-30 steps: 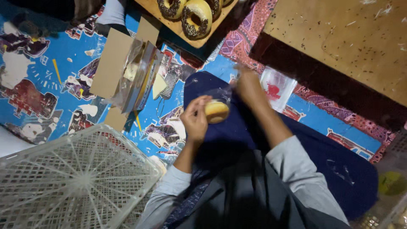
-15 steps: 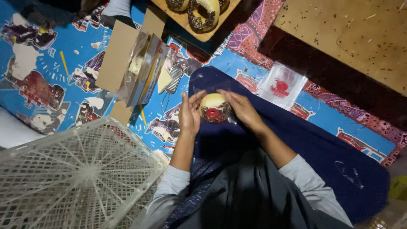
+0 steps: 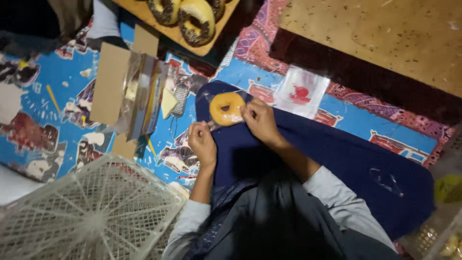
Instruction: The person picks up ring-shaped pastries from a wooden board and places them into small clear plastic bags. They seal each bag and place the packaged pastries into a white plastic crate. The person repeats this process for multiple pastries.
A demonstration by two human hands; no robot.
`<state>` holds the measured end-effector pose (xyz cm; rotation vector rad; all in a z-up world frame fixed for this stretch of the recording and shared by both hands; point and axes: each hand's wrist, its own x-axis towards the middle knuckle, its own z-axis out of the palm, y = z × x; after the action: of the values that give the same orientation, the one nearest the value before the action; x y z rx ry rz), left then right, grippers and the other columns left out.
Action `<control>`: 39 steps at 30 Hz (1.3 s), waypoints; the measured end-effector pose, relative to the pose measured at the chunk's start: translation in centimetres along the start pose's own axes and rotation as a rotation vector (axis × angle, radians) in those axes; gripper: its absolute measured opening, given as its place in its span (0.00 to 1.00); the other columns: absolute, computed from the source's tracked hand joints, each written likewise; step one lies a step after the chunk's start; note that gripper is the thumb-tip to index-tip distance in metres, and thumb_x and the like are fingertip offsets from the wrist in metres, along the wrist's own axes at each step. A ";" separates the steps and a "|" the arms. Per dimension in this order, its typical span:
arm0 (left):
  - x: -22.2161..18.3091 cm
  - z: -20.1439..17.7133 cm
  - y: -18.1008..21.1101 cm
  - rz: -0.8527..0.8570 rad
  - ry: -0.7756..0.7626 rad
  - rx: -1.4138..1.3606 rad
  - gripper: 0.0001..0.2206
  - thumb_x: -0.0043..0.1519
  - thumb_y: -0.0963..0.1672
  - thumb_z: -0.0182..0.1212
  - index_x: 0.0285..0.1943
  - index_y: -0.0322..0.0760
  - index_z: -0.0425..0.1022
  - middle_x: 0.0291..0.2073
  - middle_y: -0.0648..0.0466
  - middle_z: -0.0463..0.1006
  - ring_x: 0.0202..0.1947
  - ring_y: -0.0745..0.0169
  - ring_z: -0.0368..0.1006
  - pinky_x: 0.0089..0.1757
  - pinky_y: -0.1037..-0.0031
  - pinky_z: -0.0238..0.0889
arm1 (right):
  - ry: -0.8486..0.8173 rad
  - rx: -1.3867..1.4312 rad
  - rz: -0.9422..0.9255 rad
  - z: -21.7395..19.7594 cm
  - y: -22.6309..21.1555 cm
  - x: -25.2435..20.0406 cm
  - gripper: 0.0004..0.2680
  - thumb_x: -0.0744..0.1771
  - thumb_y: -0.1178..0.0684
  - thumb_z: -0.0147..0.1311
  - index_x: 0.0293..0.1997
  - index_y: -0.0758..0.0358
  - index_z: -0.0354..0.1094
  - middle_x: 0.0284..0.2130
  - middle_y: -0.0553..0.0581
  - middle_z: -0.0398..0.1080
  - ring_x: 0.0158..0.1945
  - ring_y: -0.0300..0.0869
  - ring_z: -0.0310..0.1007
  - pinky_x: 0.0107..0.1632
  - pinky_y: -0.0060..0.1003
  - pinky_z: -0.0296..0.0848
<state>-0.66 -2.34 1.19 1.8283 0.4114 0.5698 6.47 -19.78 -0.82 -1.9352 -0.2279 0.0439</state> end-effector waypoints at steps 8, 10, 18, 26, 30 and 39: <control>-1.6 17.2 -1.7 0.063 -0.560 0.056 0.03 0.62 0.38 0.63 0.38 0.27 0.76 0.38 0.43 0.76 0.36 0.51 0.76 0.36 0.68 0.70 | 0.293 0.372 0.575 -8.8 18.8 -1.1 0.15 0.71 0.46 0.46 0.65 0.54 0.55 0.43 0.51 0.71 0.39 0.38 0.67 0.42 0.33 0.70; -1.0 24.2 -2.3 0.247 -0.658 0.027 0.06 0.64 0.39 0.66 0.43 0.28 0.72 0.39 0.42 0.73 0.40 0.43 0.74 0.42 0.60 0.69 | 0.588 0.183 0.380 -13.8 22.2 -2.6 0.11 0.74 0.48 0.48 0.55 0.67 0.66 0.47 0.58 0.70 0.50 0.42 0.70 0.54 0.37 0.70; 0.3 33.7 -9.0 0.290 -1.025 0.681 0.10 0.60 0.38 0.57 0.50 0.30 0.70 0.55 0.37 0.71 0.39 0.32 0.77 0.40 0.49 0.69 | 0.555 -0.686 0.355 -21.5 23.4 -7.5 0.16 0.69 0.49 0.56 0.58 0.71 0.68 0.55 0.75 0.66 0.59 0.68 0.62 0.60 0.60 0.59; -0.5 33.0 -10.0 0.451 -0.944 0.566 0.11 0.60 0.37 0.57 0.51 0.33 0.71 0.50 0.38 0.74 0.39 0.33 0.78 0.40 0.49 0.69 | 0.418 -0.418 0.507 -17.1 23.7 2.1 0.22 0.68 0.37 0.59 0.44 0.76 0.68 0.43 0.79 0.69 0.49 0.68 0.68 0.54 0.56 0.68; 0.4 33.1 -9.0 0.507 -0.943 0.532 0.12 0.54 0.36 0.56 0.47 0.30 0.70 0.49 0.35 0.73 0.34 0.32 0.77 0.35 0.49 0.69 | 0.456 -0.451 0.473 -17.1 26.1 3.9 0.26 0.67 0.33 0.62 0.38 0.78 0.68 0.39 0.81 0.69 0.46 0.69 0.69 0.51 0.56 0.69; -1.3 30.5 -4.3 0.444 -0.885 0.331 0.09 0.63 0.40 0.65 0.50 0.34 0.72 0.51 0.42 0.75 0.35 0.43 0.78 0.37 0.57 0.72 | 0.238 -0.186 0.541 -18.2 22.2 3.2 0.20 0.63 0.42 0.65 0.39 0.77 0.71 0.38 0.74 0.73 0.43 0.62 0.73 0.46 0.48 0.72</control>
<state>15.61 -25.49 -11.15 2.2915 -0.5371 -0.0704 15.24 -43.68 -14.44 -2.1152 0.4685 0.1526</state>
